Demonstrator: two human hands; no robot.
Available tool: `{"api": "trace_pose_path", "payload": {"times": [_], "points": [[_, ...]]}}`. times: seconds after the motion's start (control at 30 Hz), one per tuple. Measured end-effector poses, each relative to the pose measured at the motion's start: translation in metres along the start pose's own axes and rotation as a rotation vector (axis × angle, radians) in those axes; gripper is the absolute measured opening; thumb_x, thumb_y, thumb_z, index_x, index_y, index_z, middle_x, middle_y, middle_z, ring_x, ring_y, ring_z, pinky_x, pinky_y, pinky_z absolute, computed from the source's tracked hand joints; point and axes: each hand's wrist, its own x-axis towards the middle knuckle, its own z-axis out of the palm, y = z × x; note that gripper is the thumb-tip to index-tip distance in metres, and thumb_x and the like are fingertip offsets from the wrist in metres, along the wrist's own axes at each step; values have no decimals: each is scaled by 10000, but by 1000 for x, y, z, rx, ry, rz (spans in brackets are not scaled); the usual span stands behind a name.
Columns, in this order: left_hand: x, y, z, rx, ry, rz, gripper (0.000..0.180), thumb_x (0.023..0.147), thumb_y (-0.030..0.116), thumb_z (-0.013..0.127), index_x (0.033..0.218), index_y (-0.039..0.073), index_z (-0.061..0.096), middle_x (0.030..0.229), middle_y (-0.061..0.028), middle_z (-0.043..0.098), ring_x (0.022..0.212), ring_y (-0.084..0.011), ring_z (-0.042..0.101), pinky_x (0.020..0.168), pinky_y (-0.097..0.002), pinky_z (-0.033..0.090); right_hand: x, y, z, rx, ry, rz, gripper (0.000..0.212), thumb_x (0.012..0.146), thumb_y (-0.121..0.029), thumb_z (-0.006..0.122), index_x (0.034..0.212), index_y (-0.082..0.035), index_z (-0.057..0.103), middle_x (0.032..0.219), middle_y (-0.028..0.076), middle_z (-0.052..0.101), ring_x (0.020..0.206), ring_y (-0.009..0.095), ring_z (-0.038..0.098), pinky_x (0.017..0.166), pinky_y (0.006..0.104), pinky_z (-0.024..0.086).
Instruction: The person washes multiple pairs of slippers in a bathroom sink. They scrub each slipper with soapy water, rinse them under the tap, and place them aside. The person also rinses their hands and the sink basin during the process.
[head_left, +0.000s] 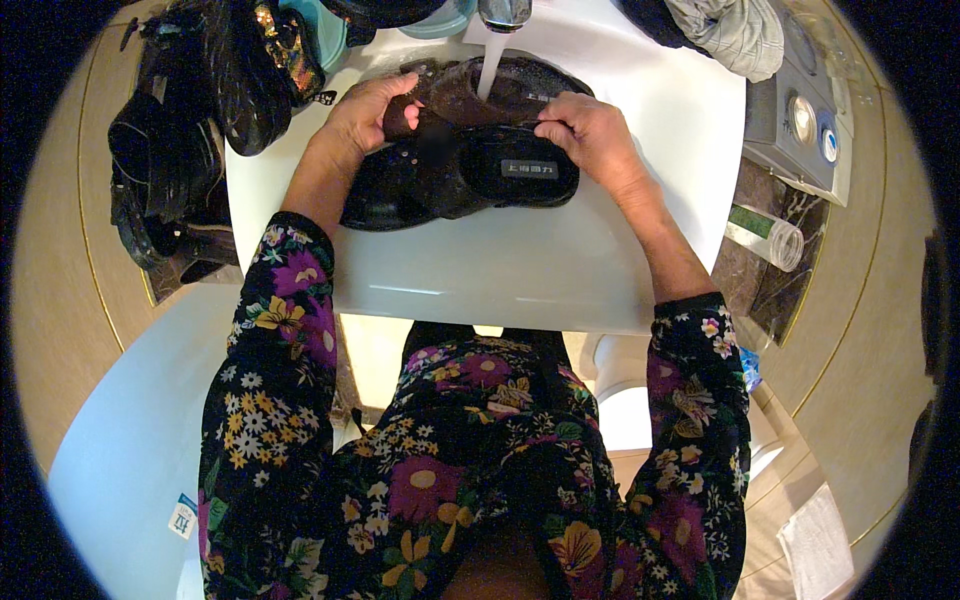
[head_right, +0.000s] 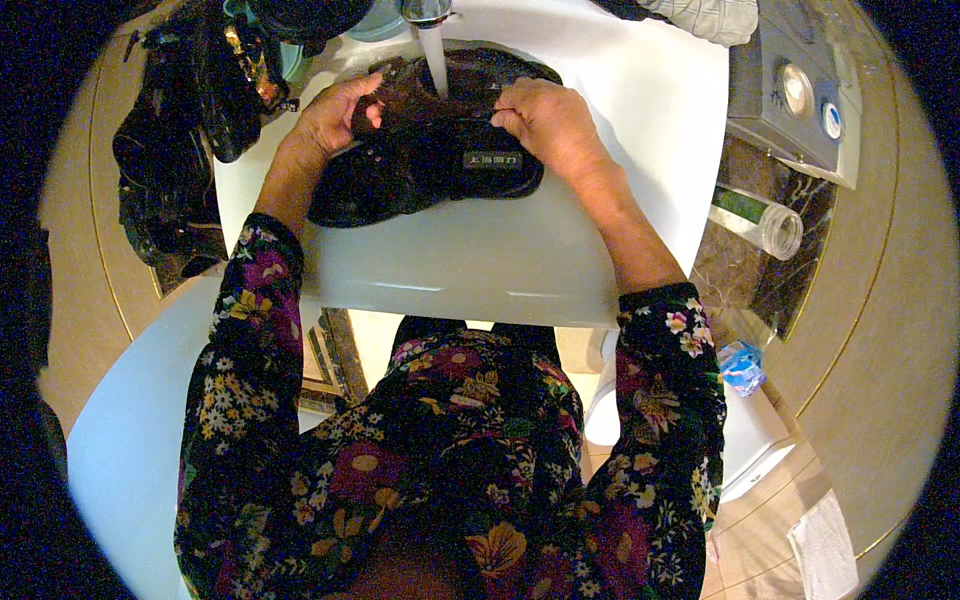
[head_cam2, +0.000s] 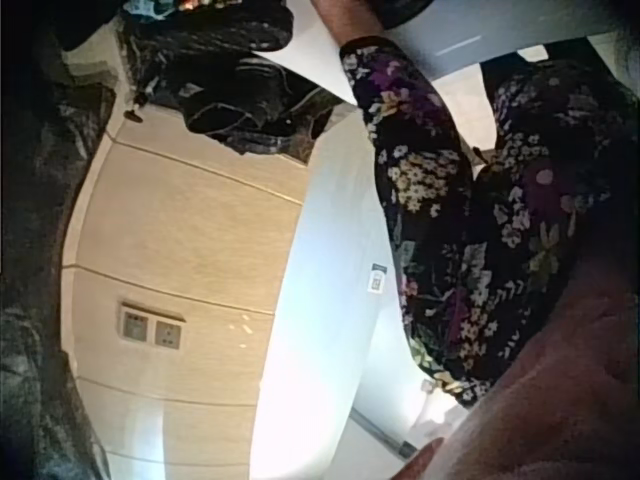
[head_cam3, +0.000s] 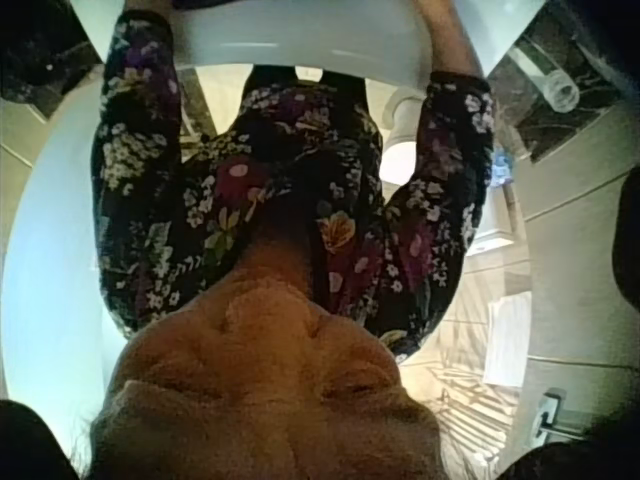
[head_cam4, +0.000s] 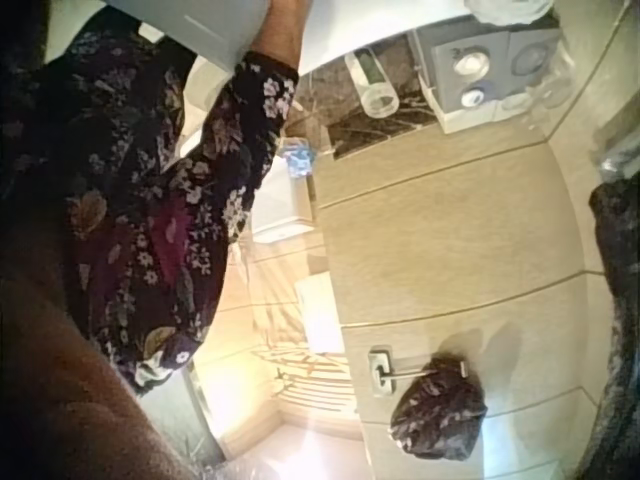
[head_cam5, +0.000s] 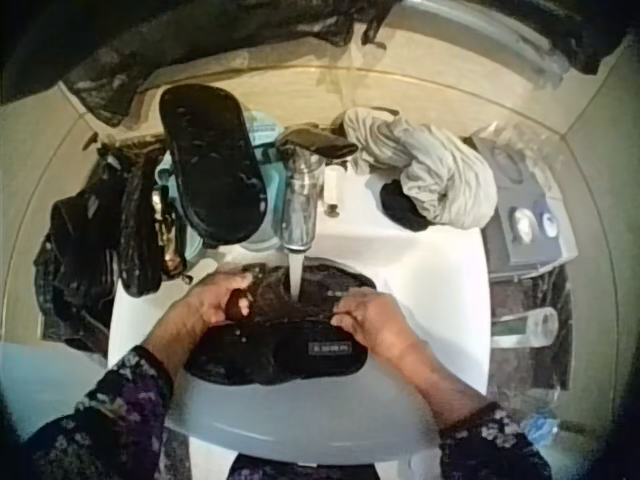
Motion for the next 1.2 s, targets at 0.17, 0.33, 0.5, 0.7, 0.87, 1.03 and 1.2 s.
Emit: {"api": "trace_pose_path", "payload": {"times": [0.17,0.33,0.5,0.7,0.87,1.03,1.2], "points": [[-1,-10,1,54,-12,108,305,794,216,650,974,-5,544,825,-111,596,634,-191,588,519,-285,520,-8,1,-3,-110,77,-138,112,721,-134,652,796,-58,621,814,94,612,775,281,583,670,365,484],[-7,0,13,-95,-255,32,393,776,282,667,990,-25,545,865,-137,618,690,-192,615,562,-277,521,1,18,-13,-198,440,113,193,718,-173,664,866,-61,612,903,97,599,858,277,568,724,356,476],[0,-3,35,497,236,177,495,728,368,699,948,-55,569,832,-136,627,591,-187,606,529,-279,490,28,15,19,-479,270,313,403,685,-390,684,887,-53,597,930,120,572,901,289,548,730,387,489],[0,-14,24,755,281,274,497,762,463,628,841,-27,584,672,-78,604,469,-156,541,467,-281,450,26,21,26,-535,237,239,309,696,-322,673,850,-64,600,899,127,570,868,301,555,674,395,496],[-14,1,29,983,333,209,587,772,515,574,745,-71,573,544,-121,569,398,-169,541,423,-300,446,17,20,33,-399,201,372,179,717,-245,632,749,-71,600,769,119,567,731,309,579,632,403,476],[-7,0,35,910,407,287,623,772,536,566,751,-87,555,520,-110,557,390,-173,535,415,-308,438,22,15,19,-388,115,357,190,694,-225,640,778,-57,612,818,128,582,779,304,580,662,406,485],[-5,1,34,877,388,306,591,787,523,557,748,-67,550,523,-114,565,408,-176,549,434,-304,442,7,-39,5,-148,151,-167,384,635,-160,721,963,-19,581,972,139,574,884,307,548,749,378,465]]}}
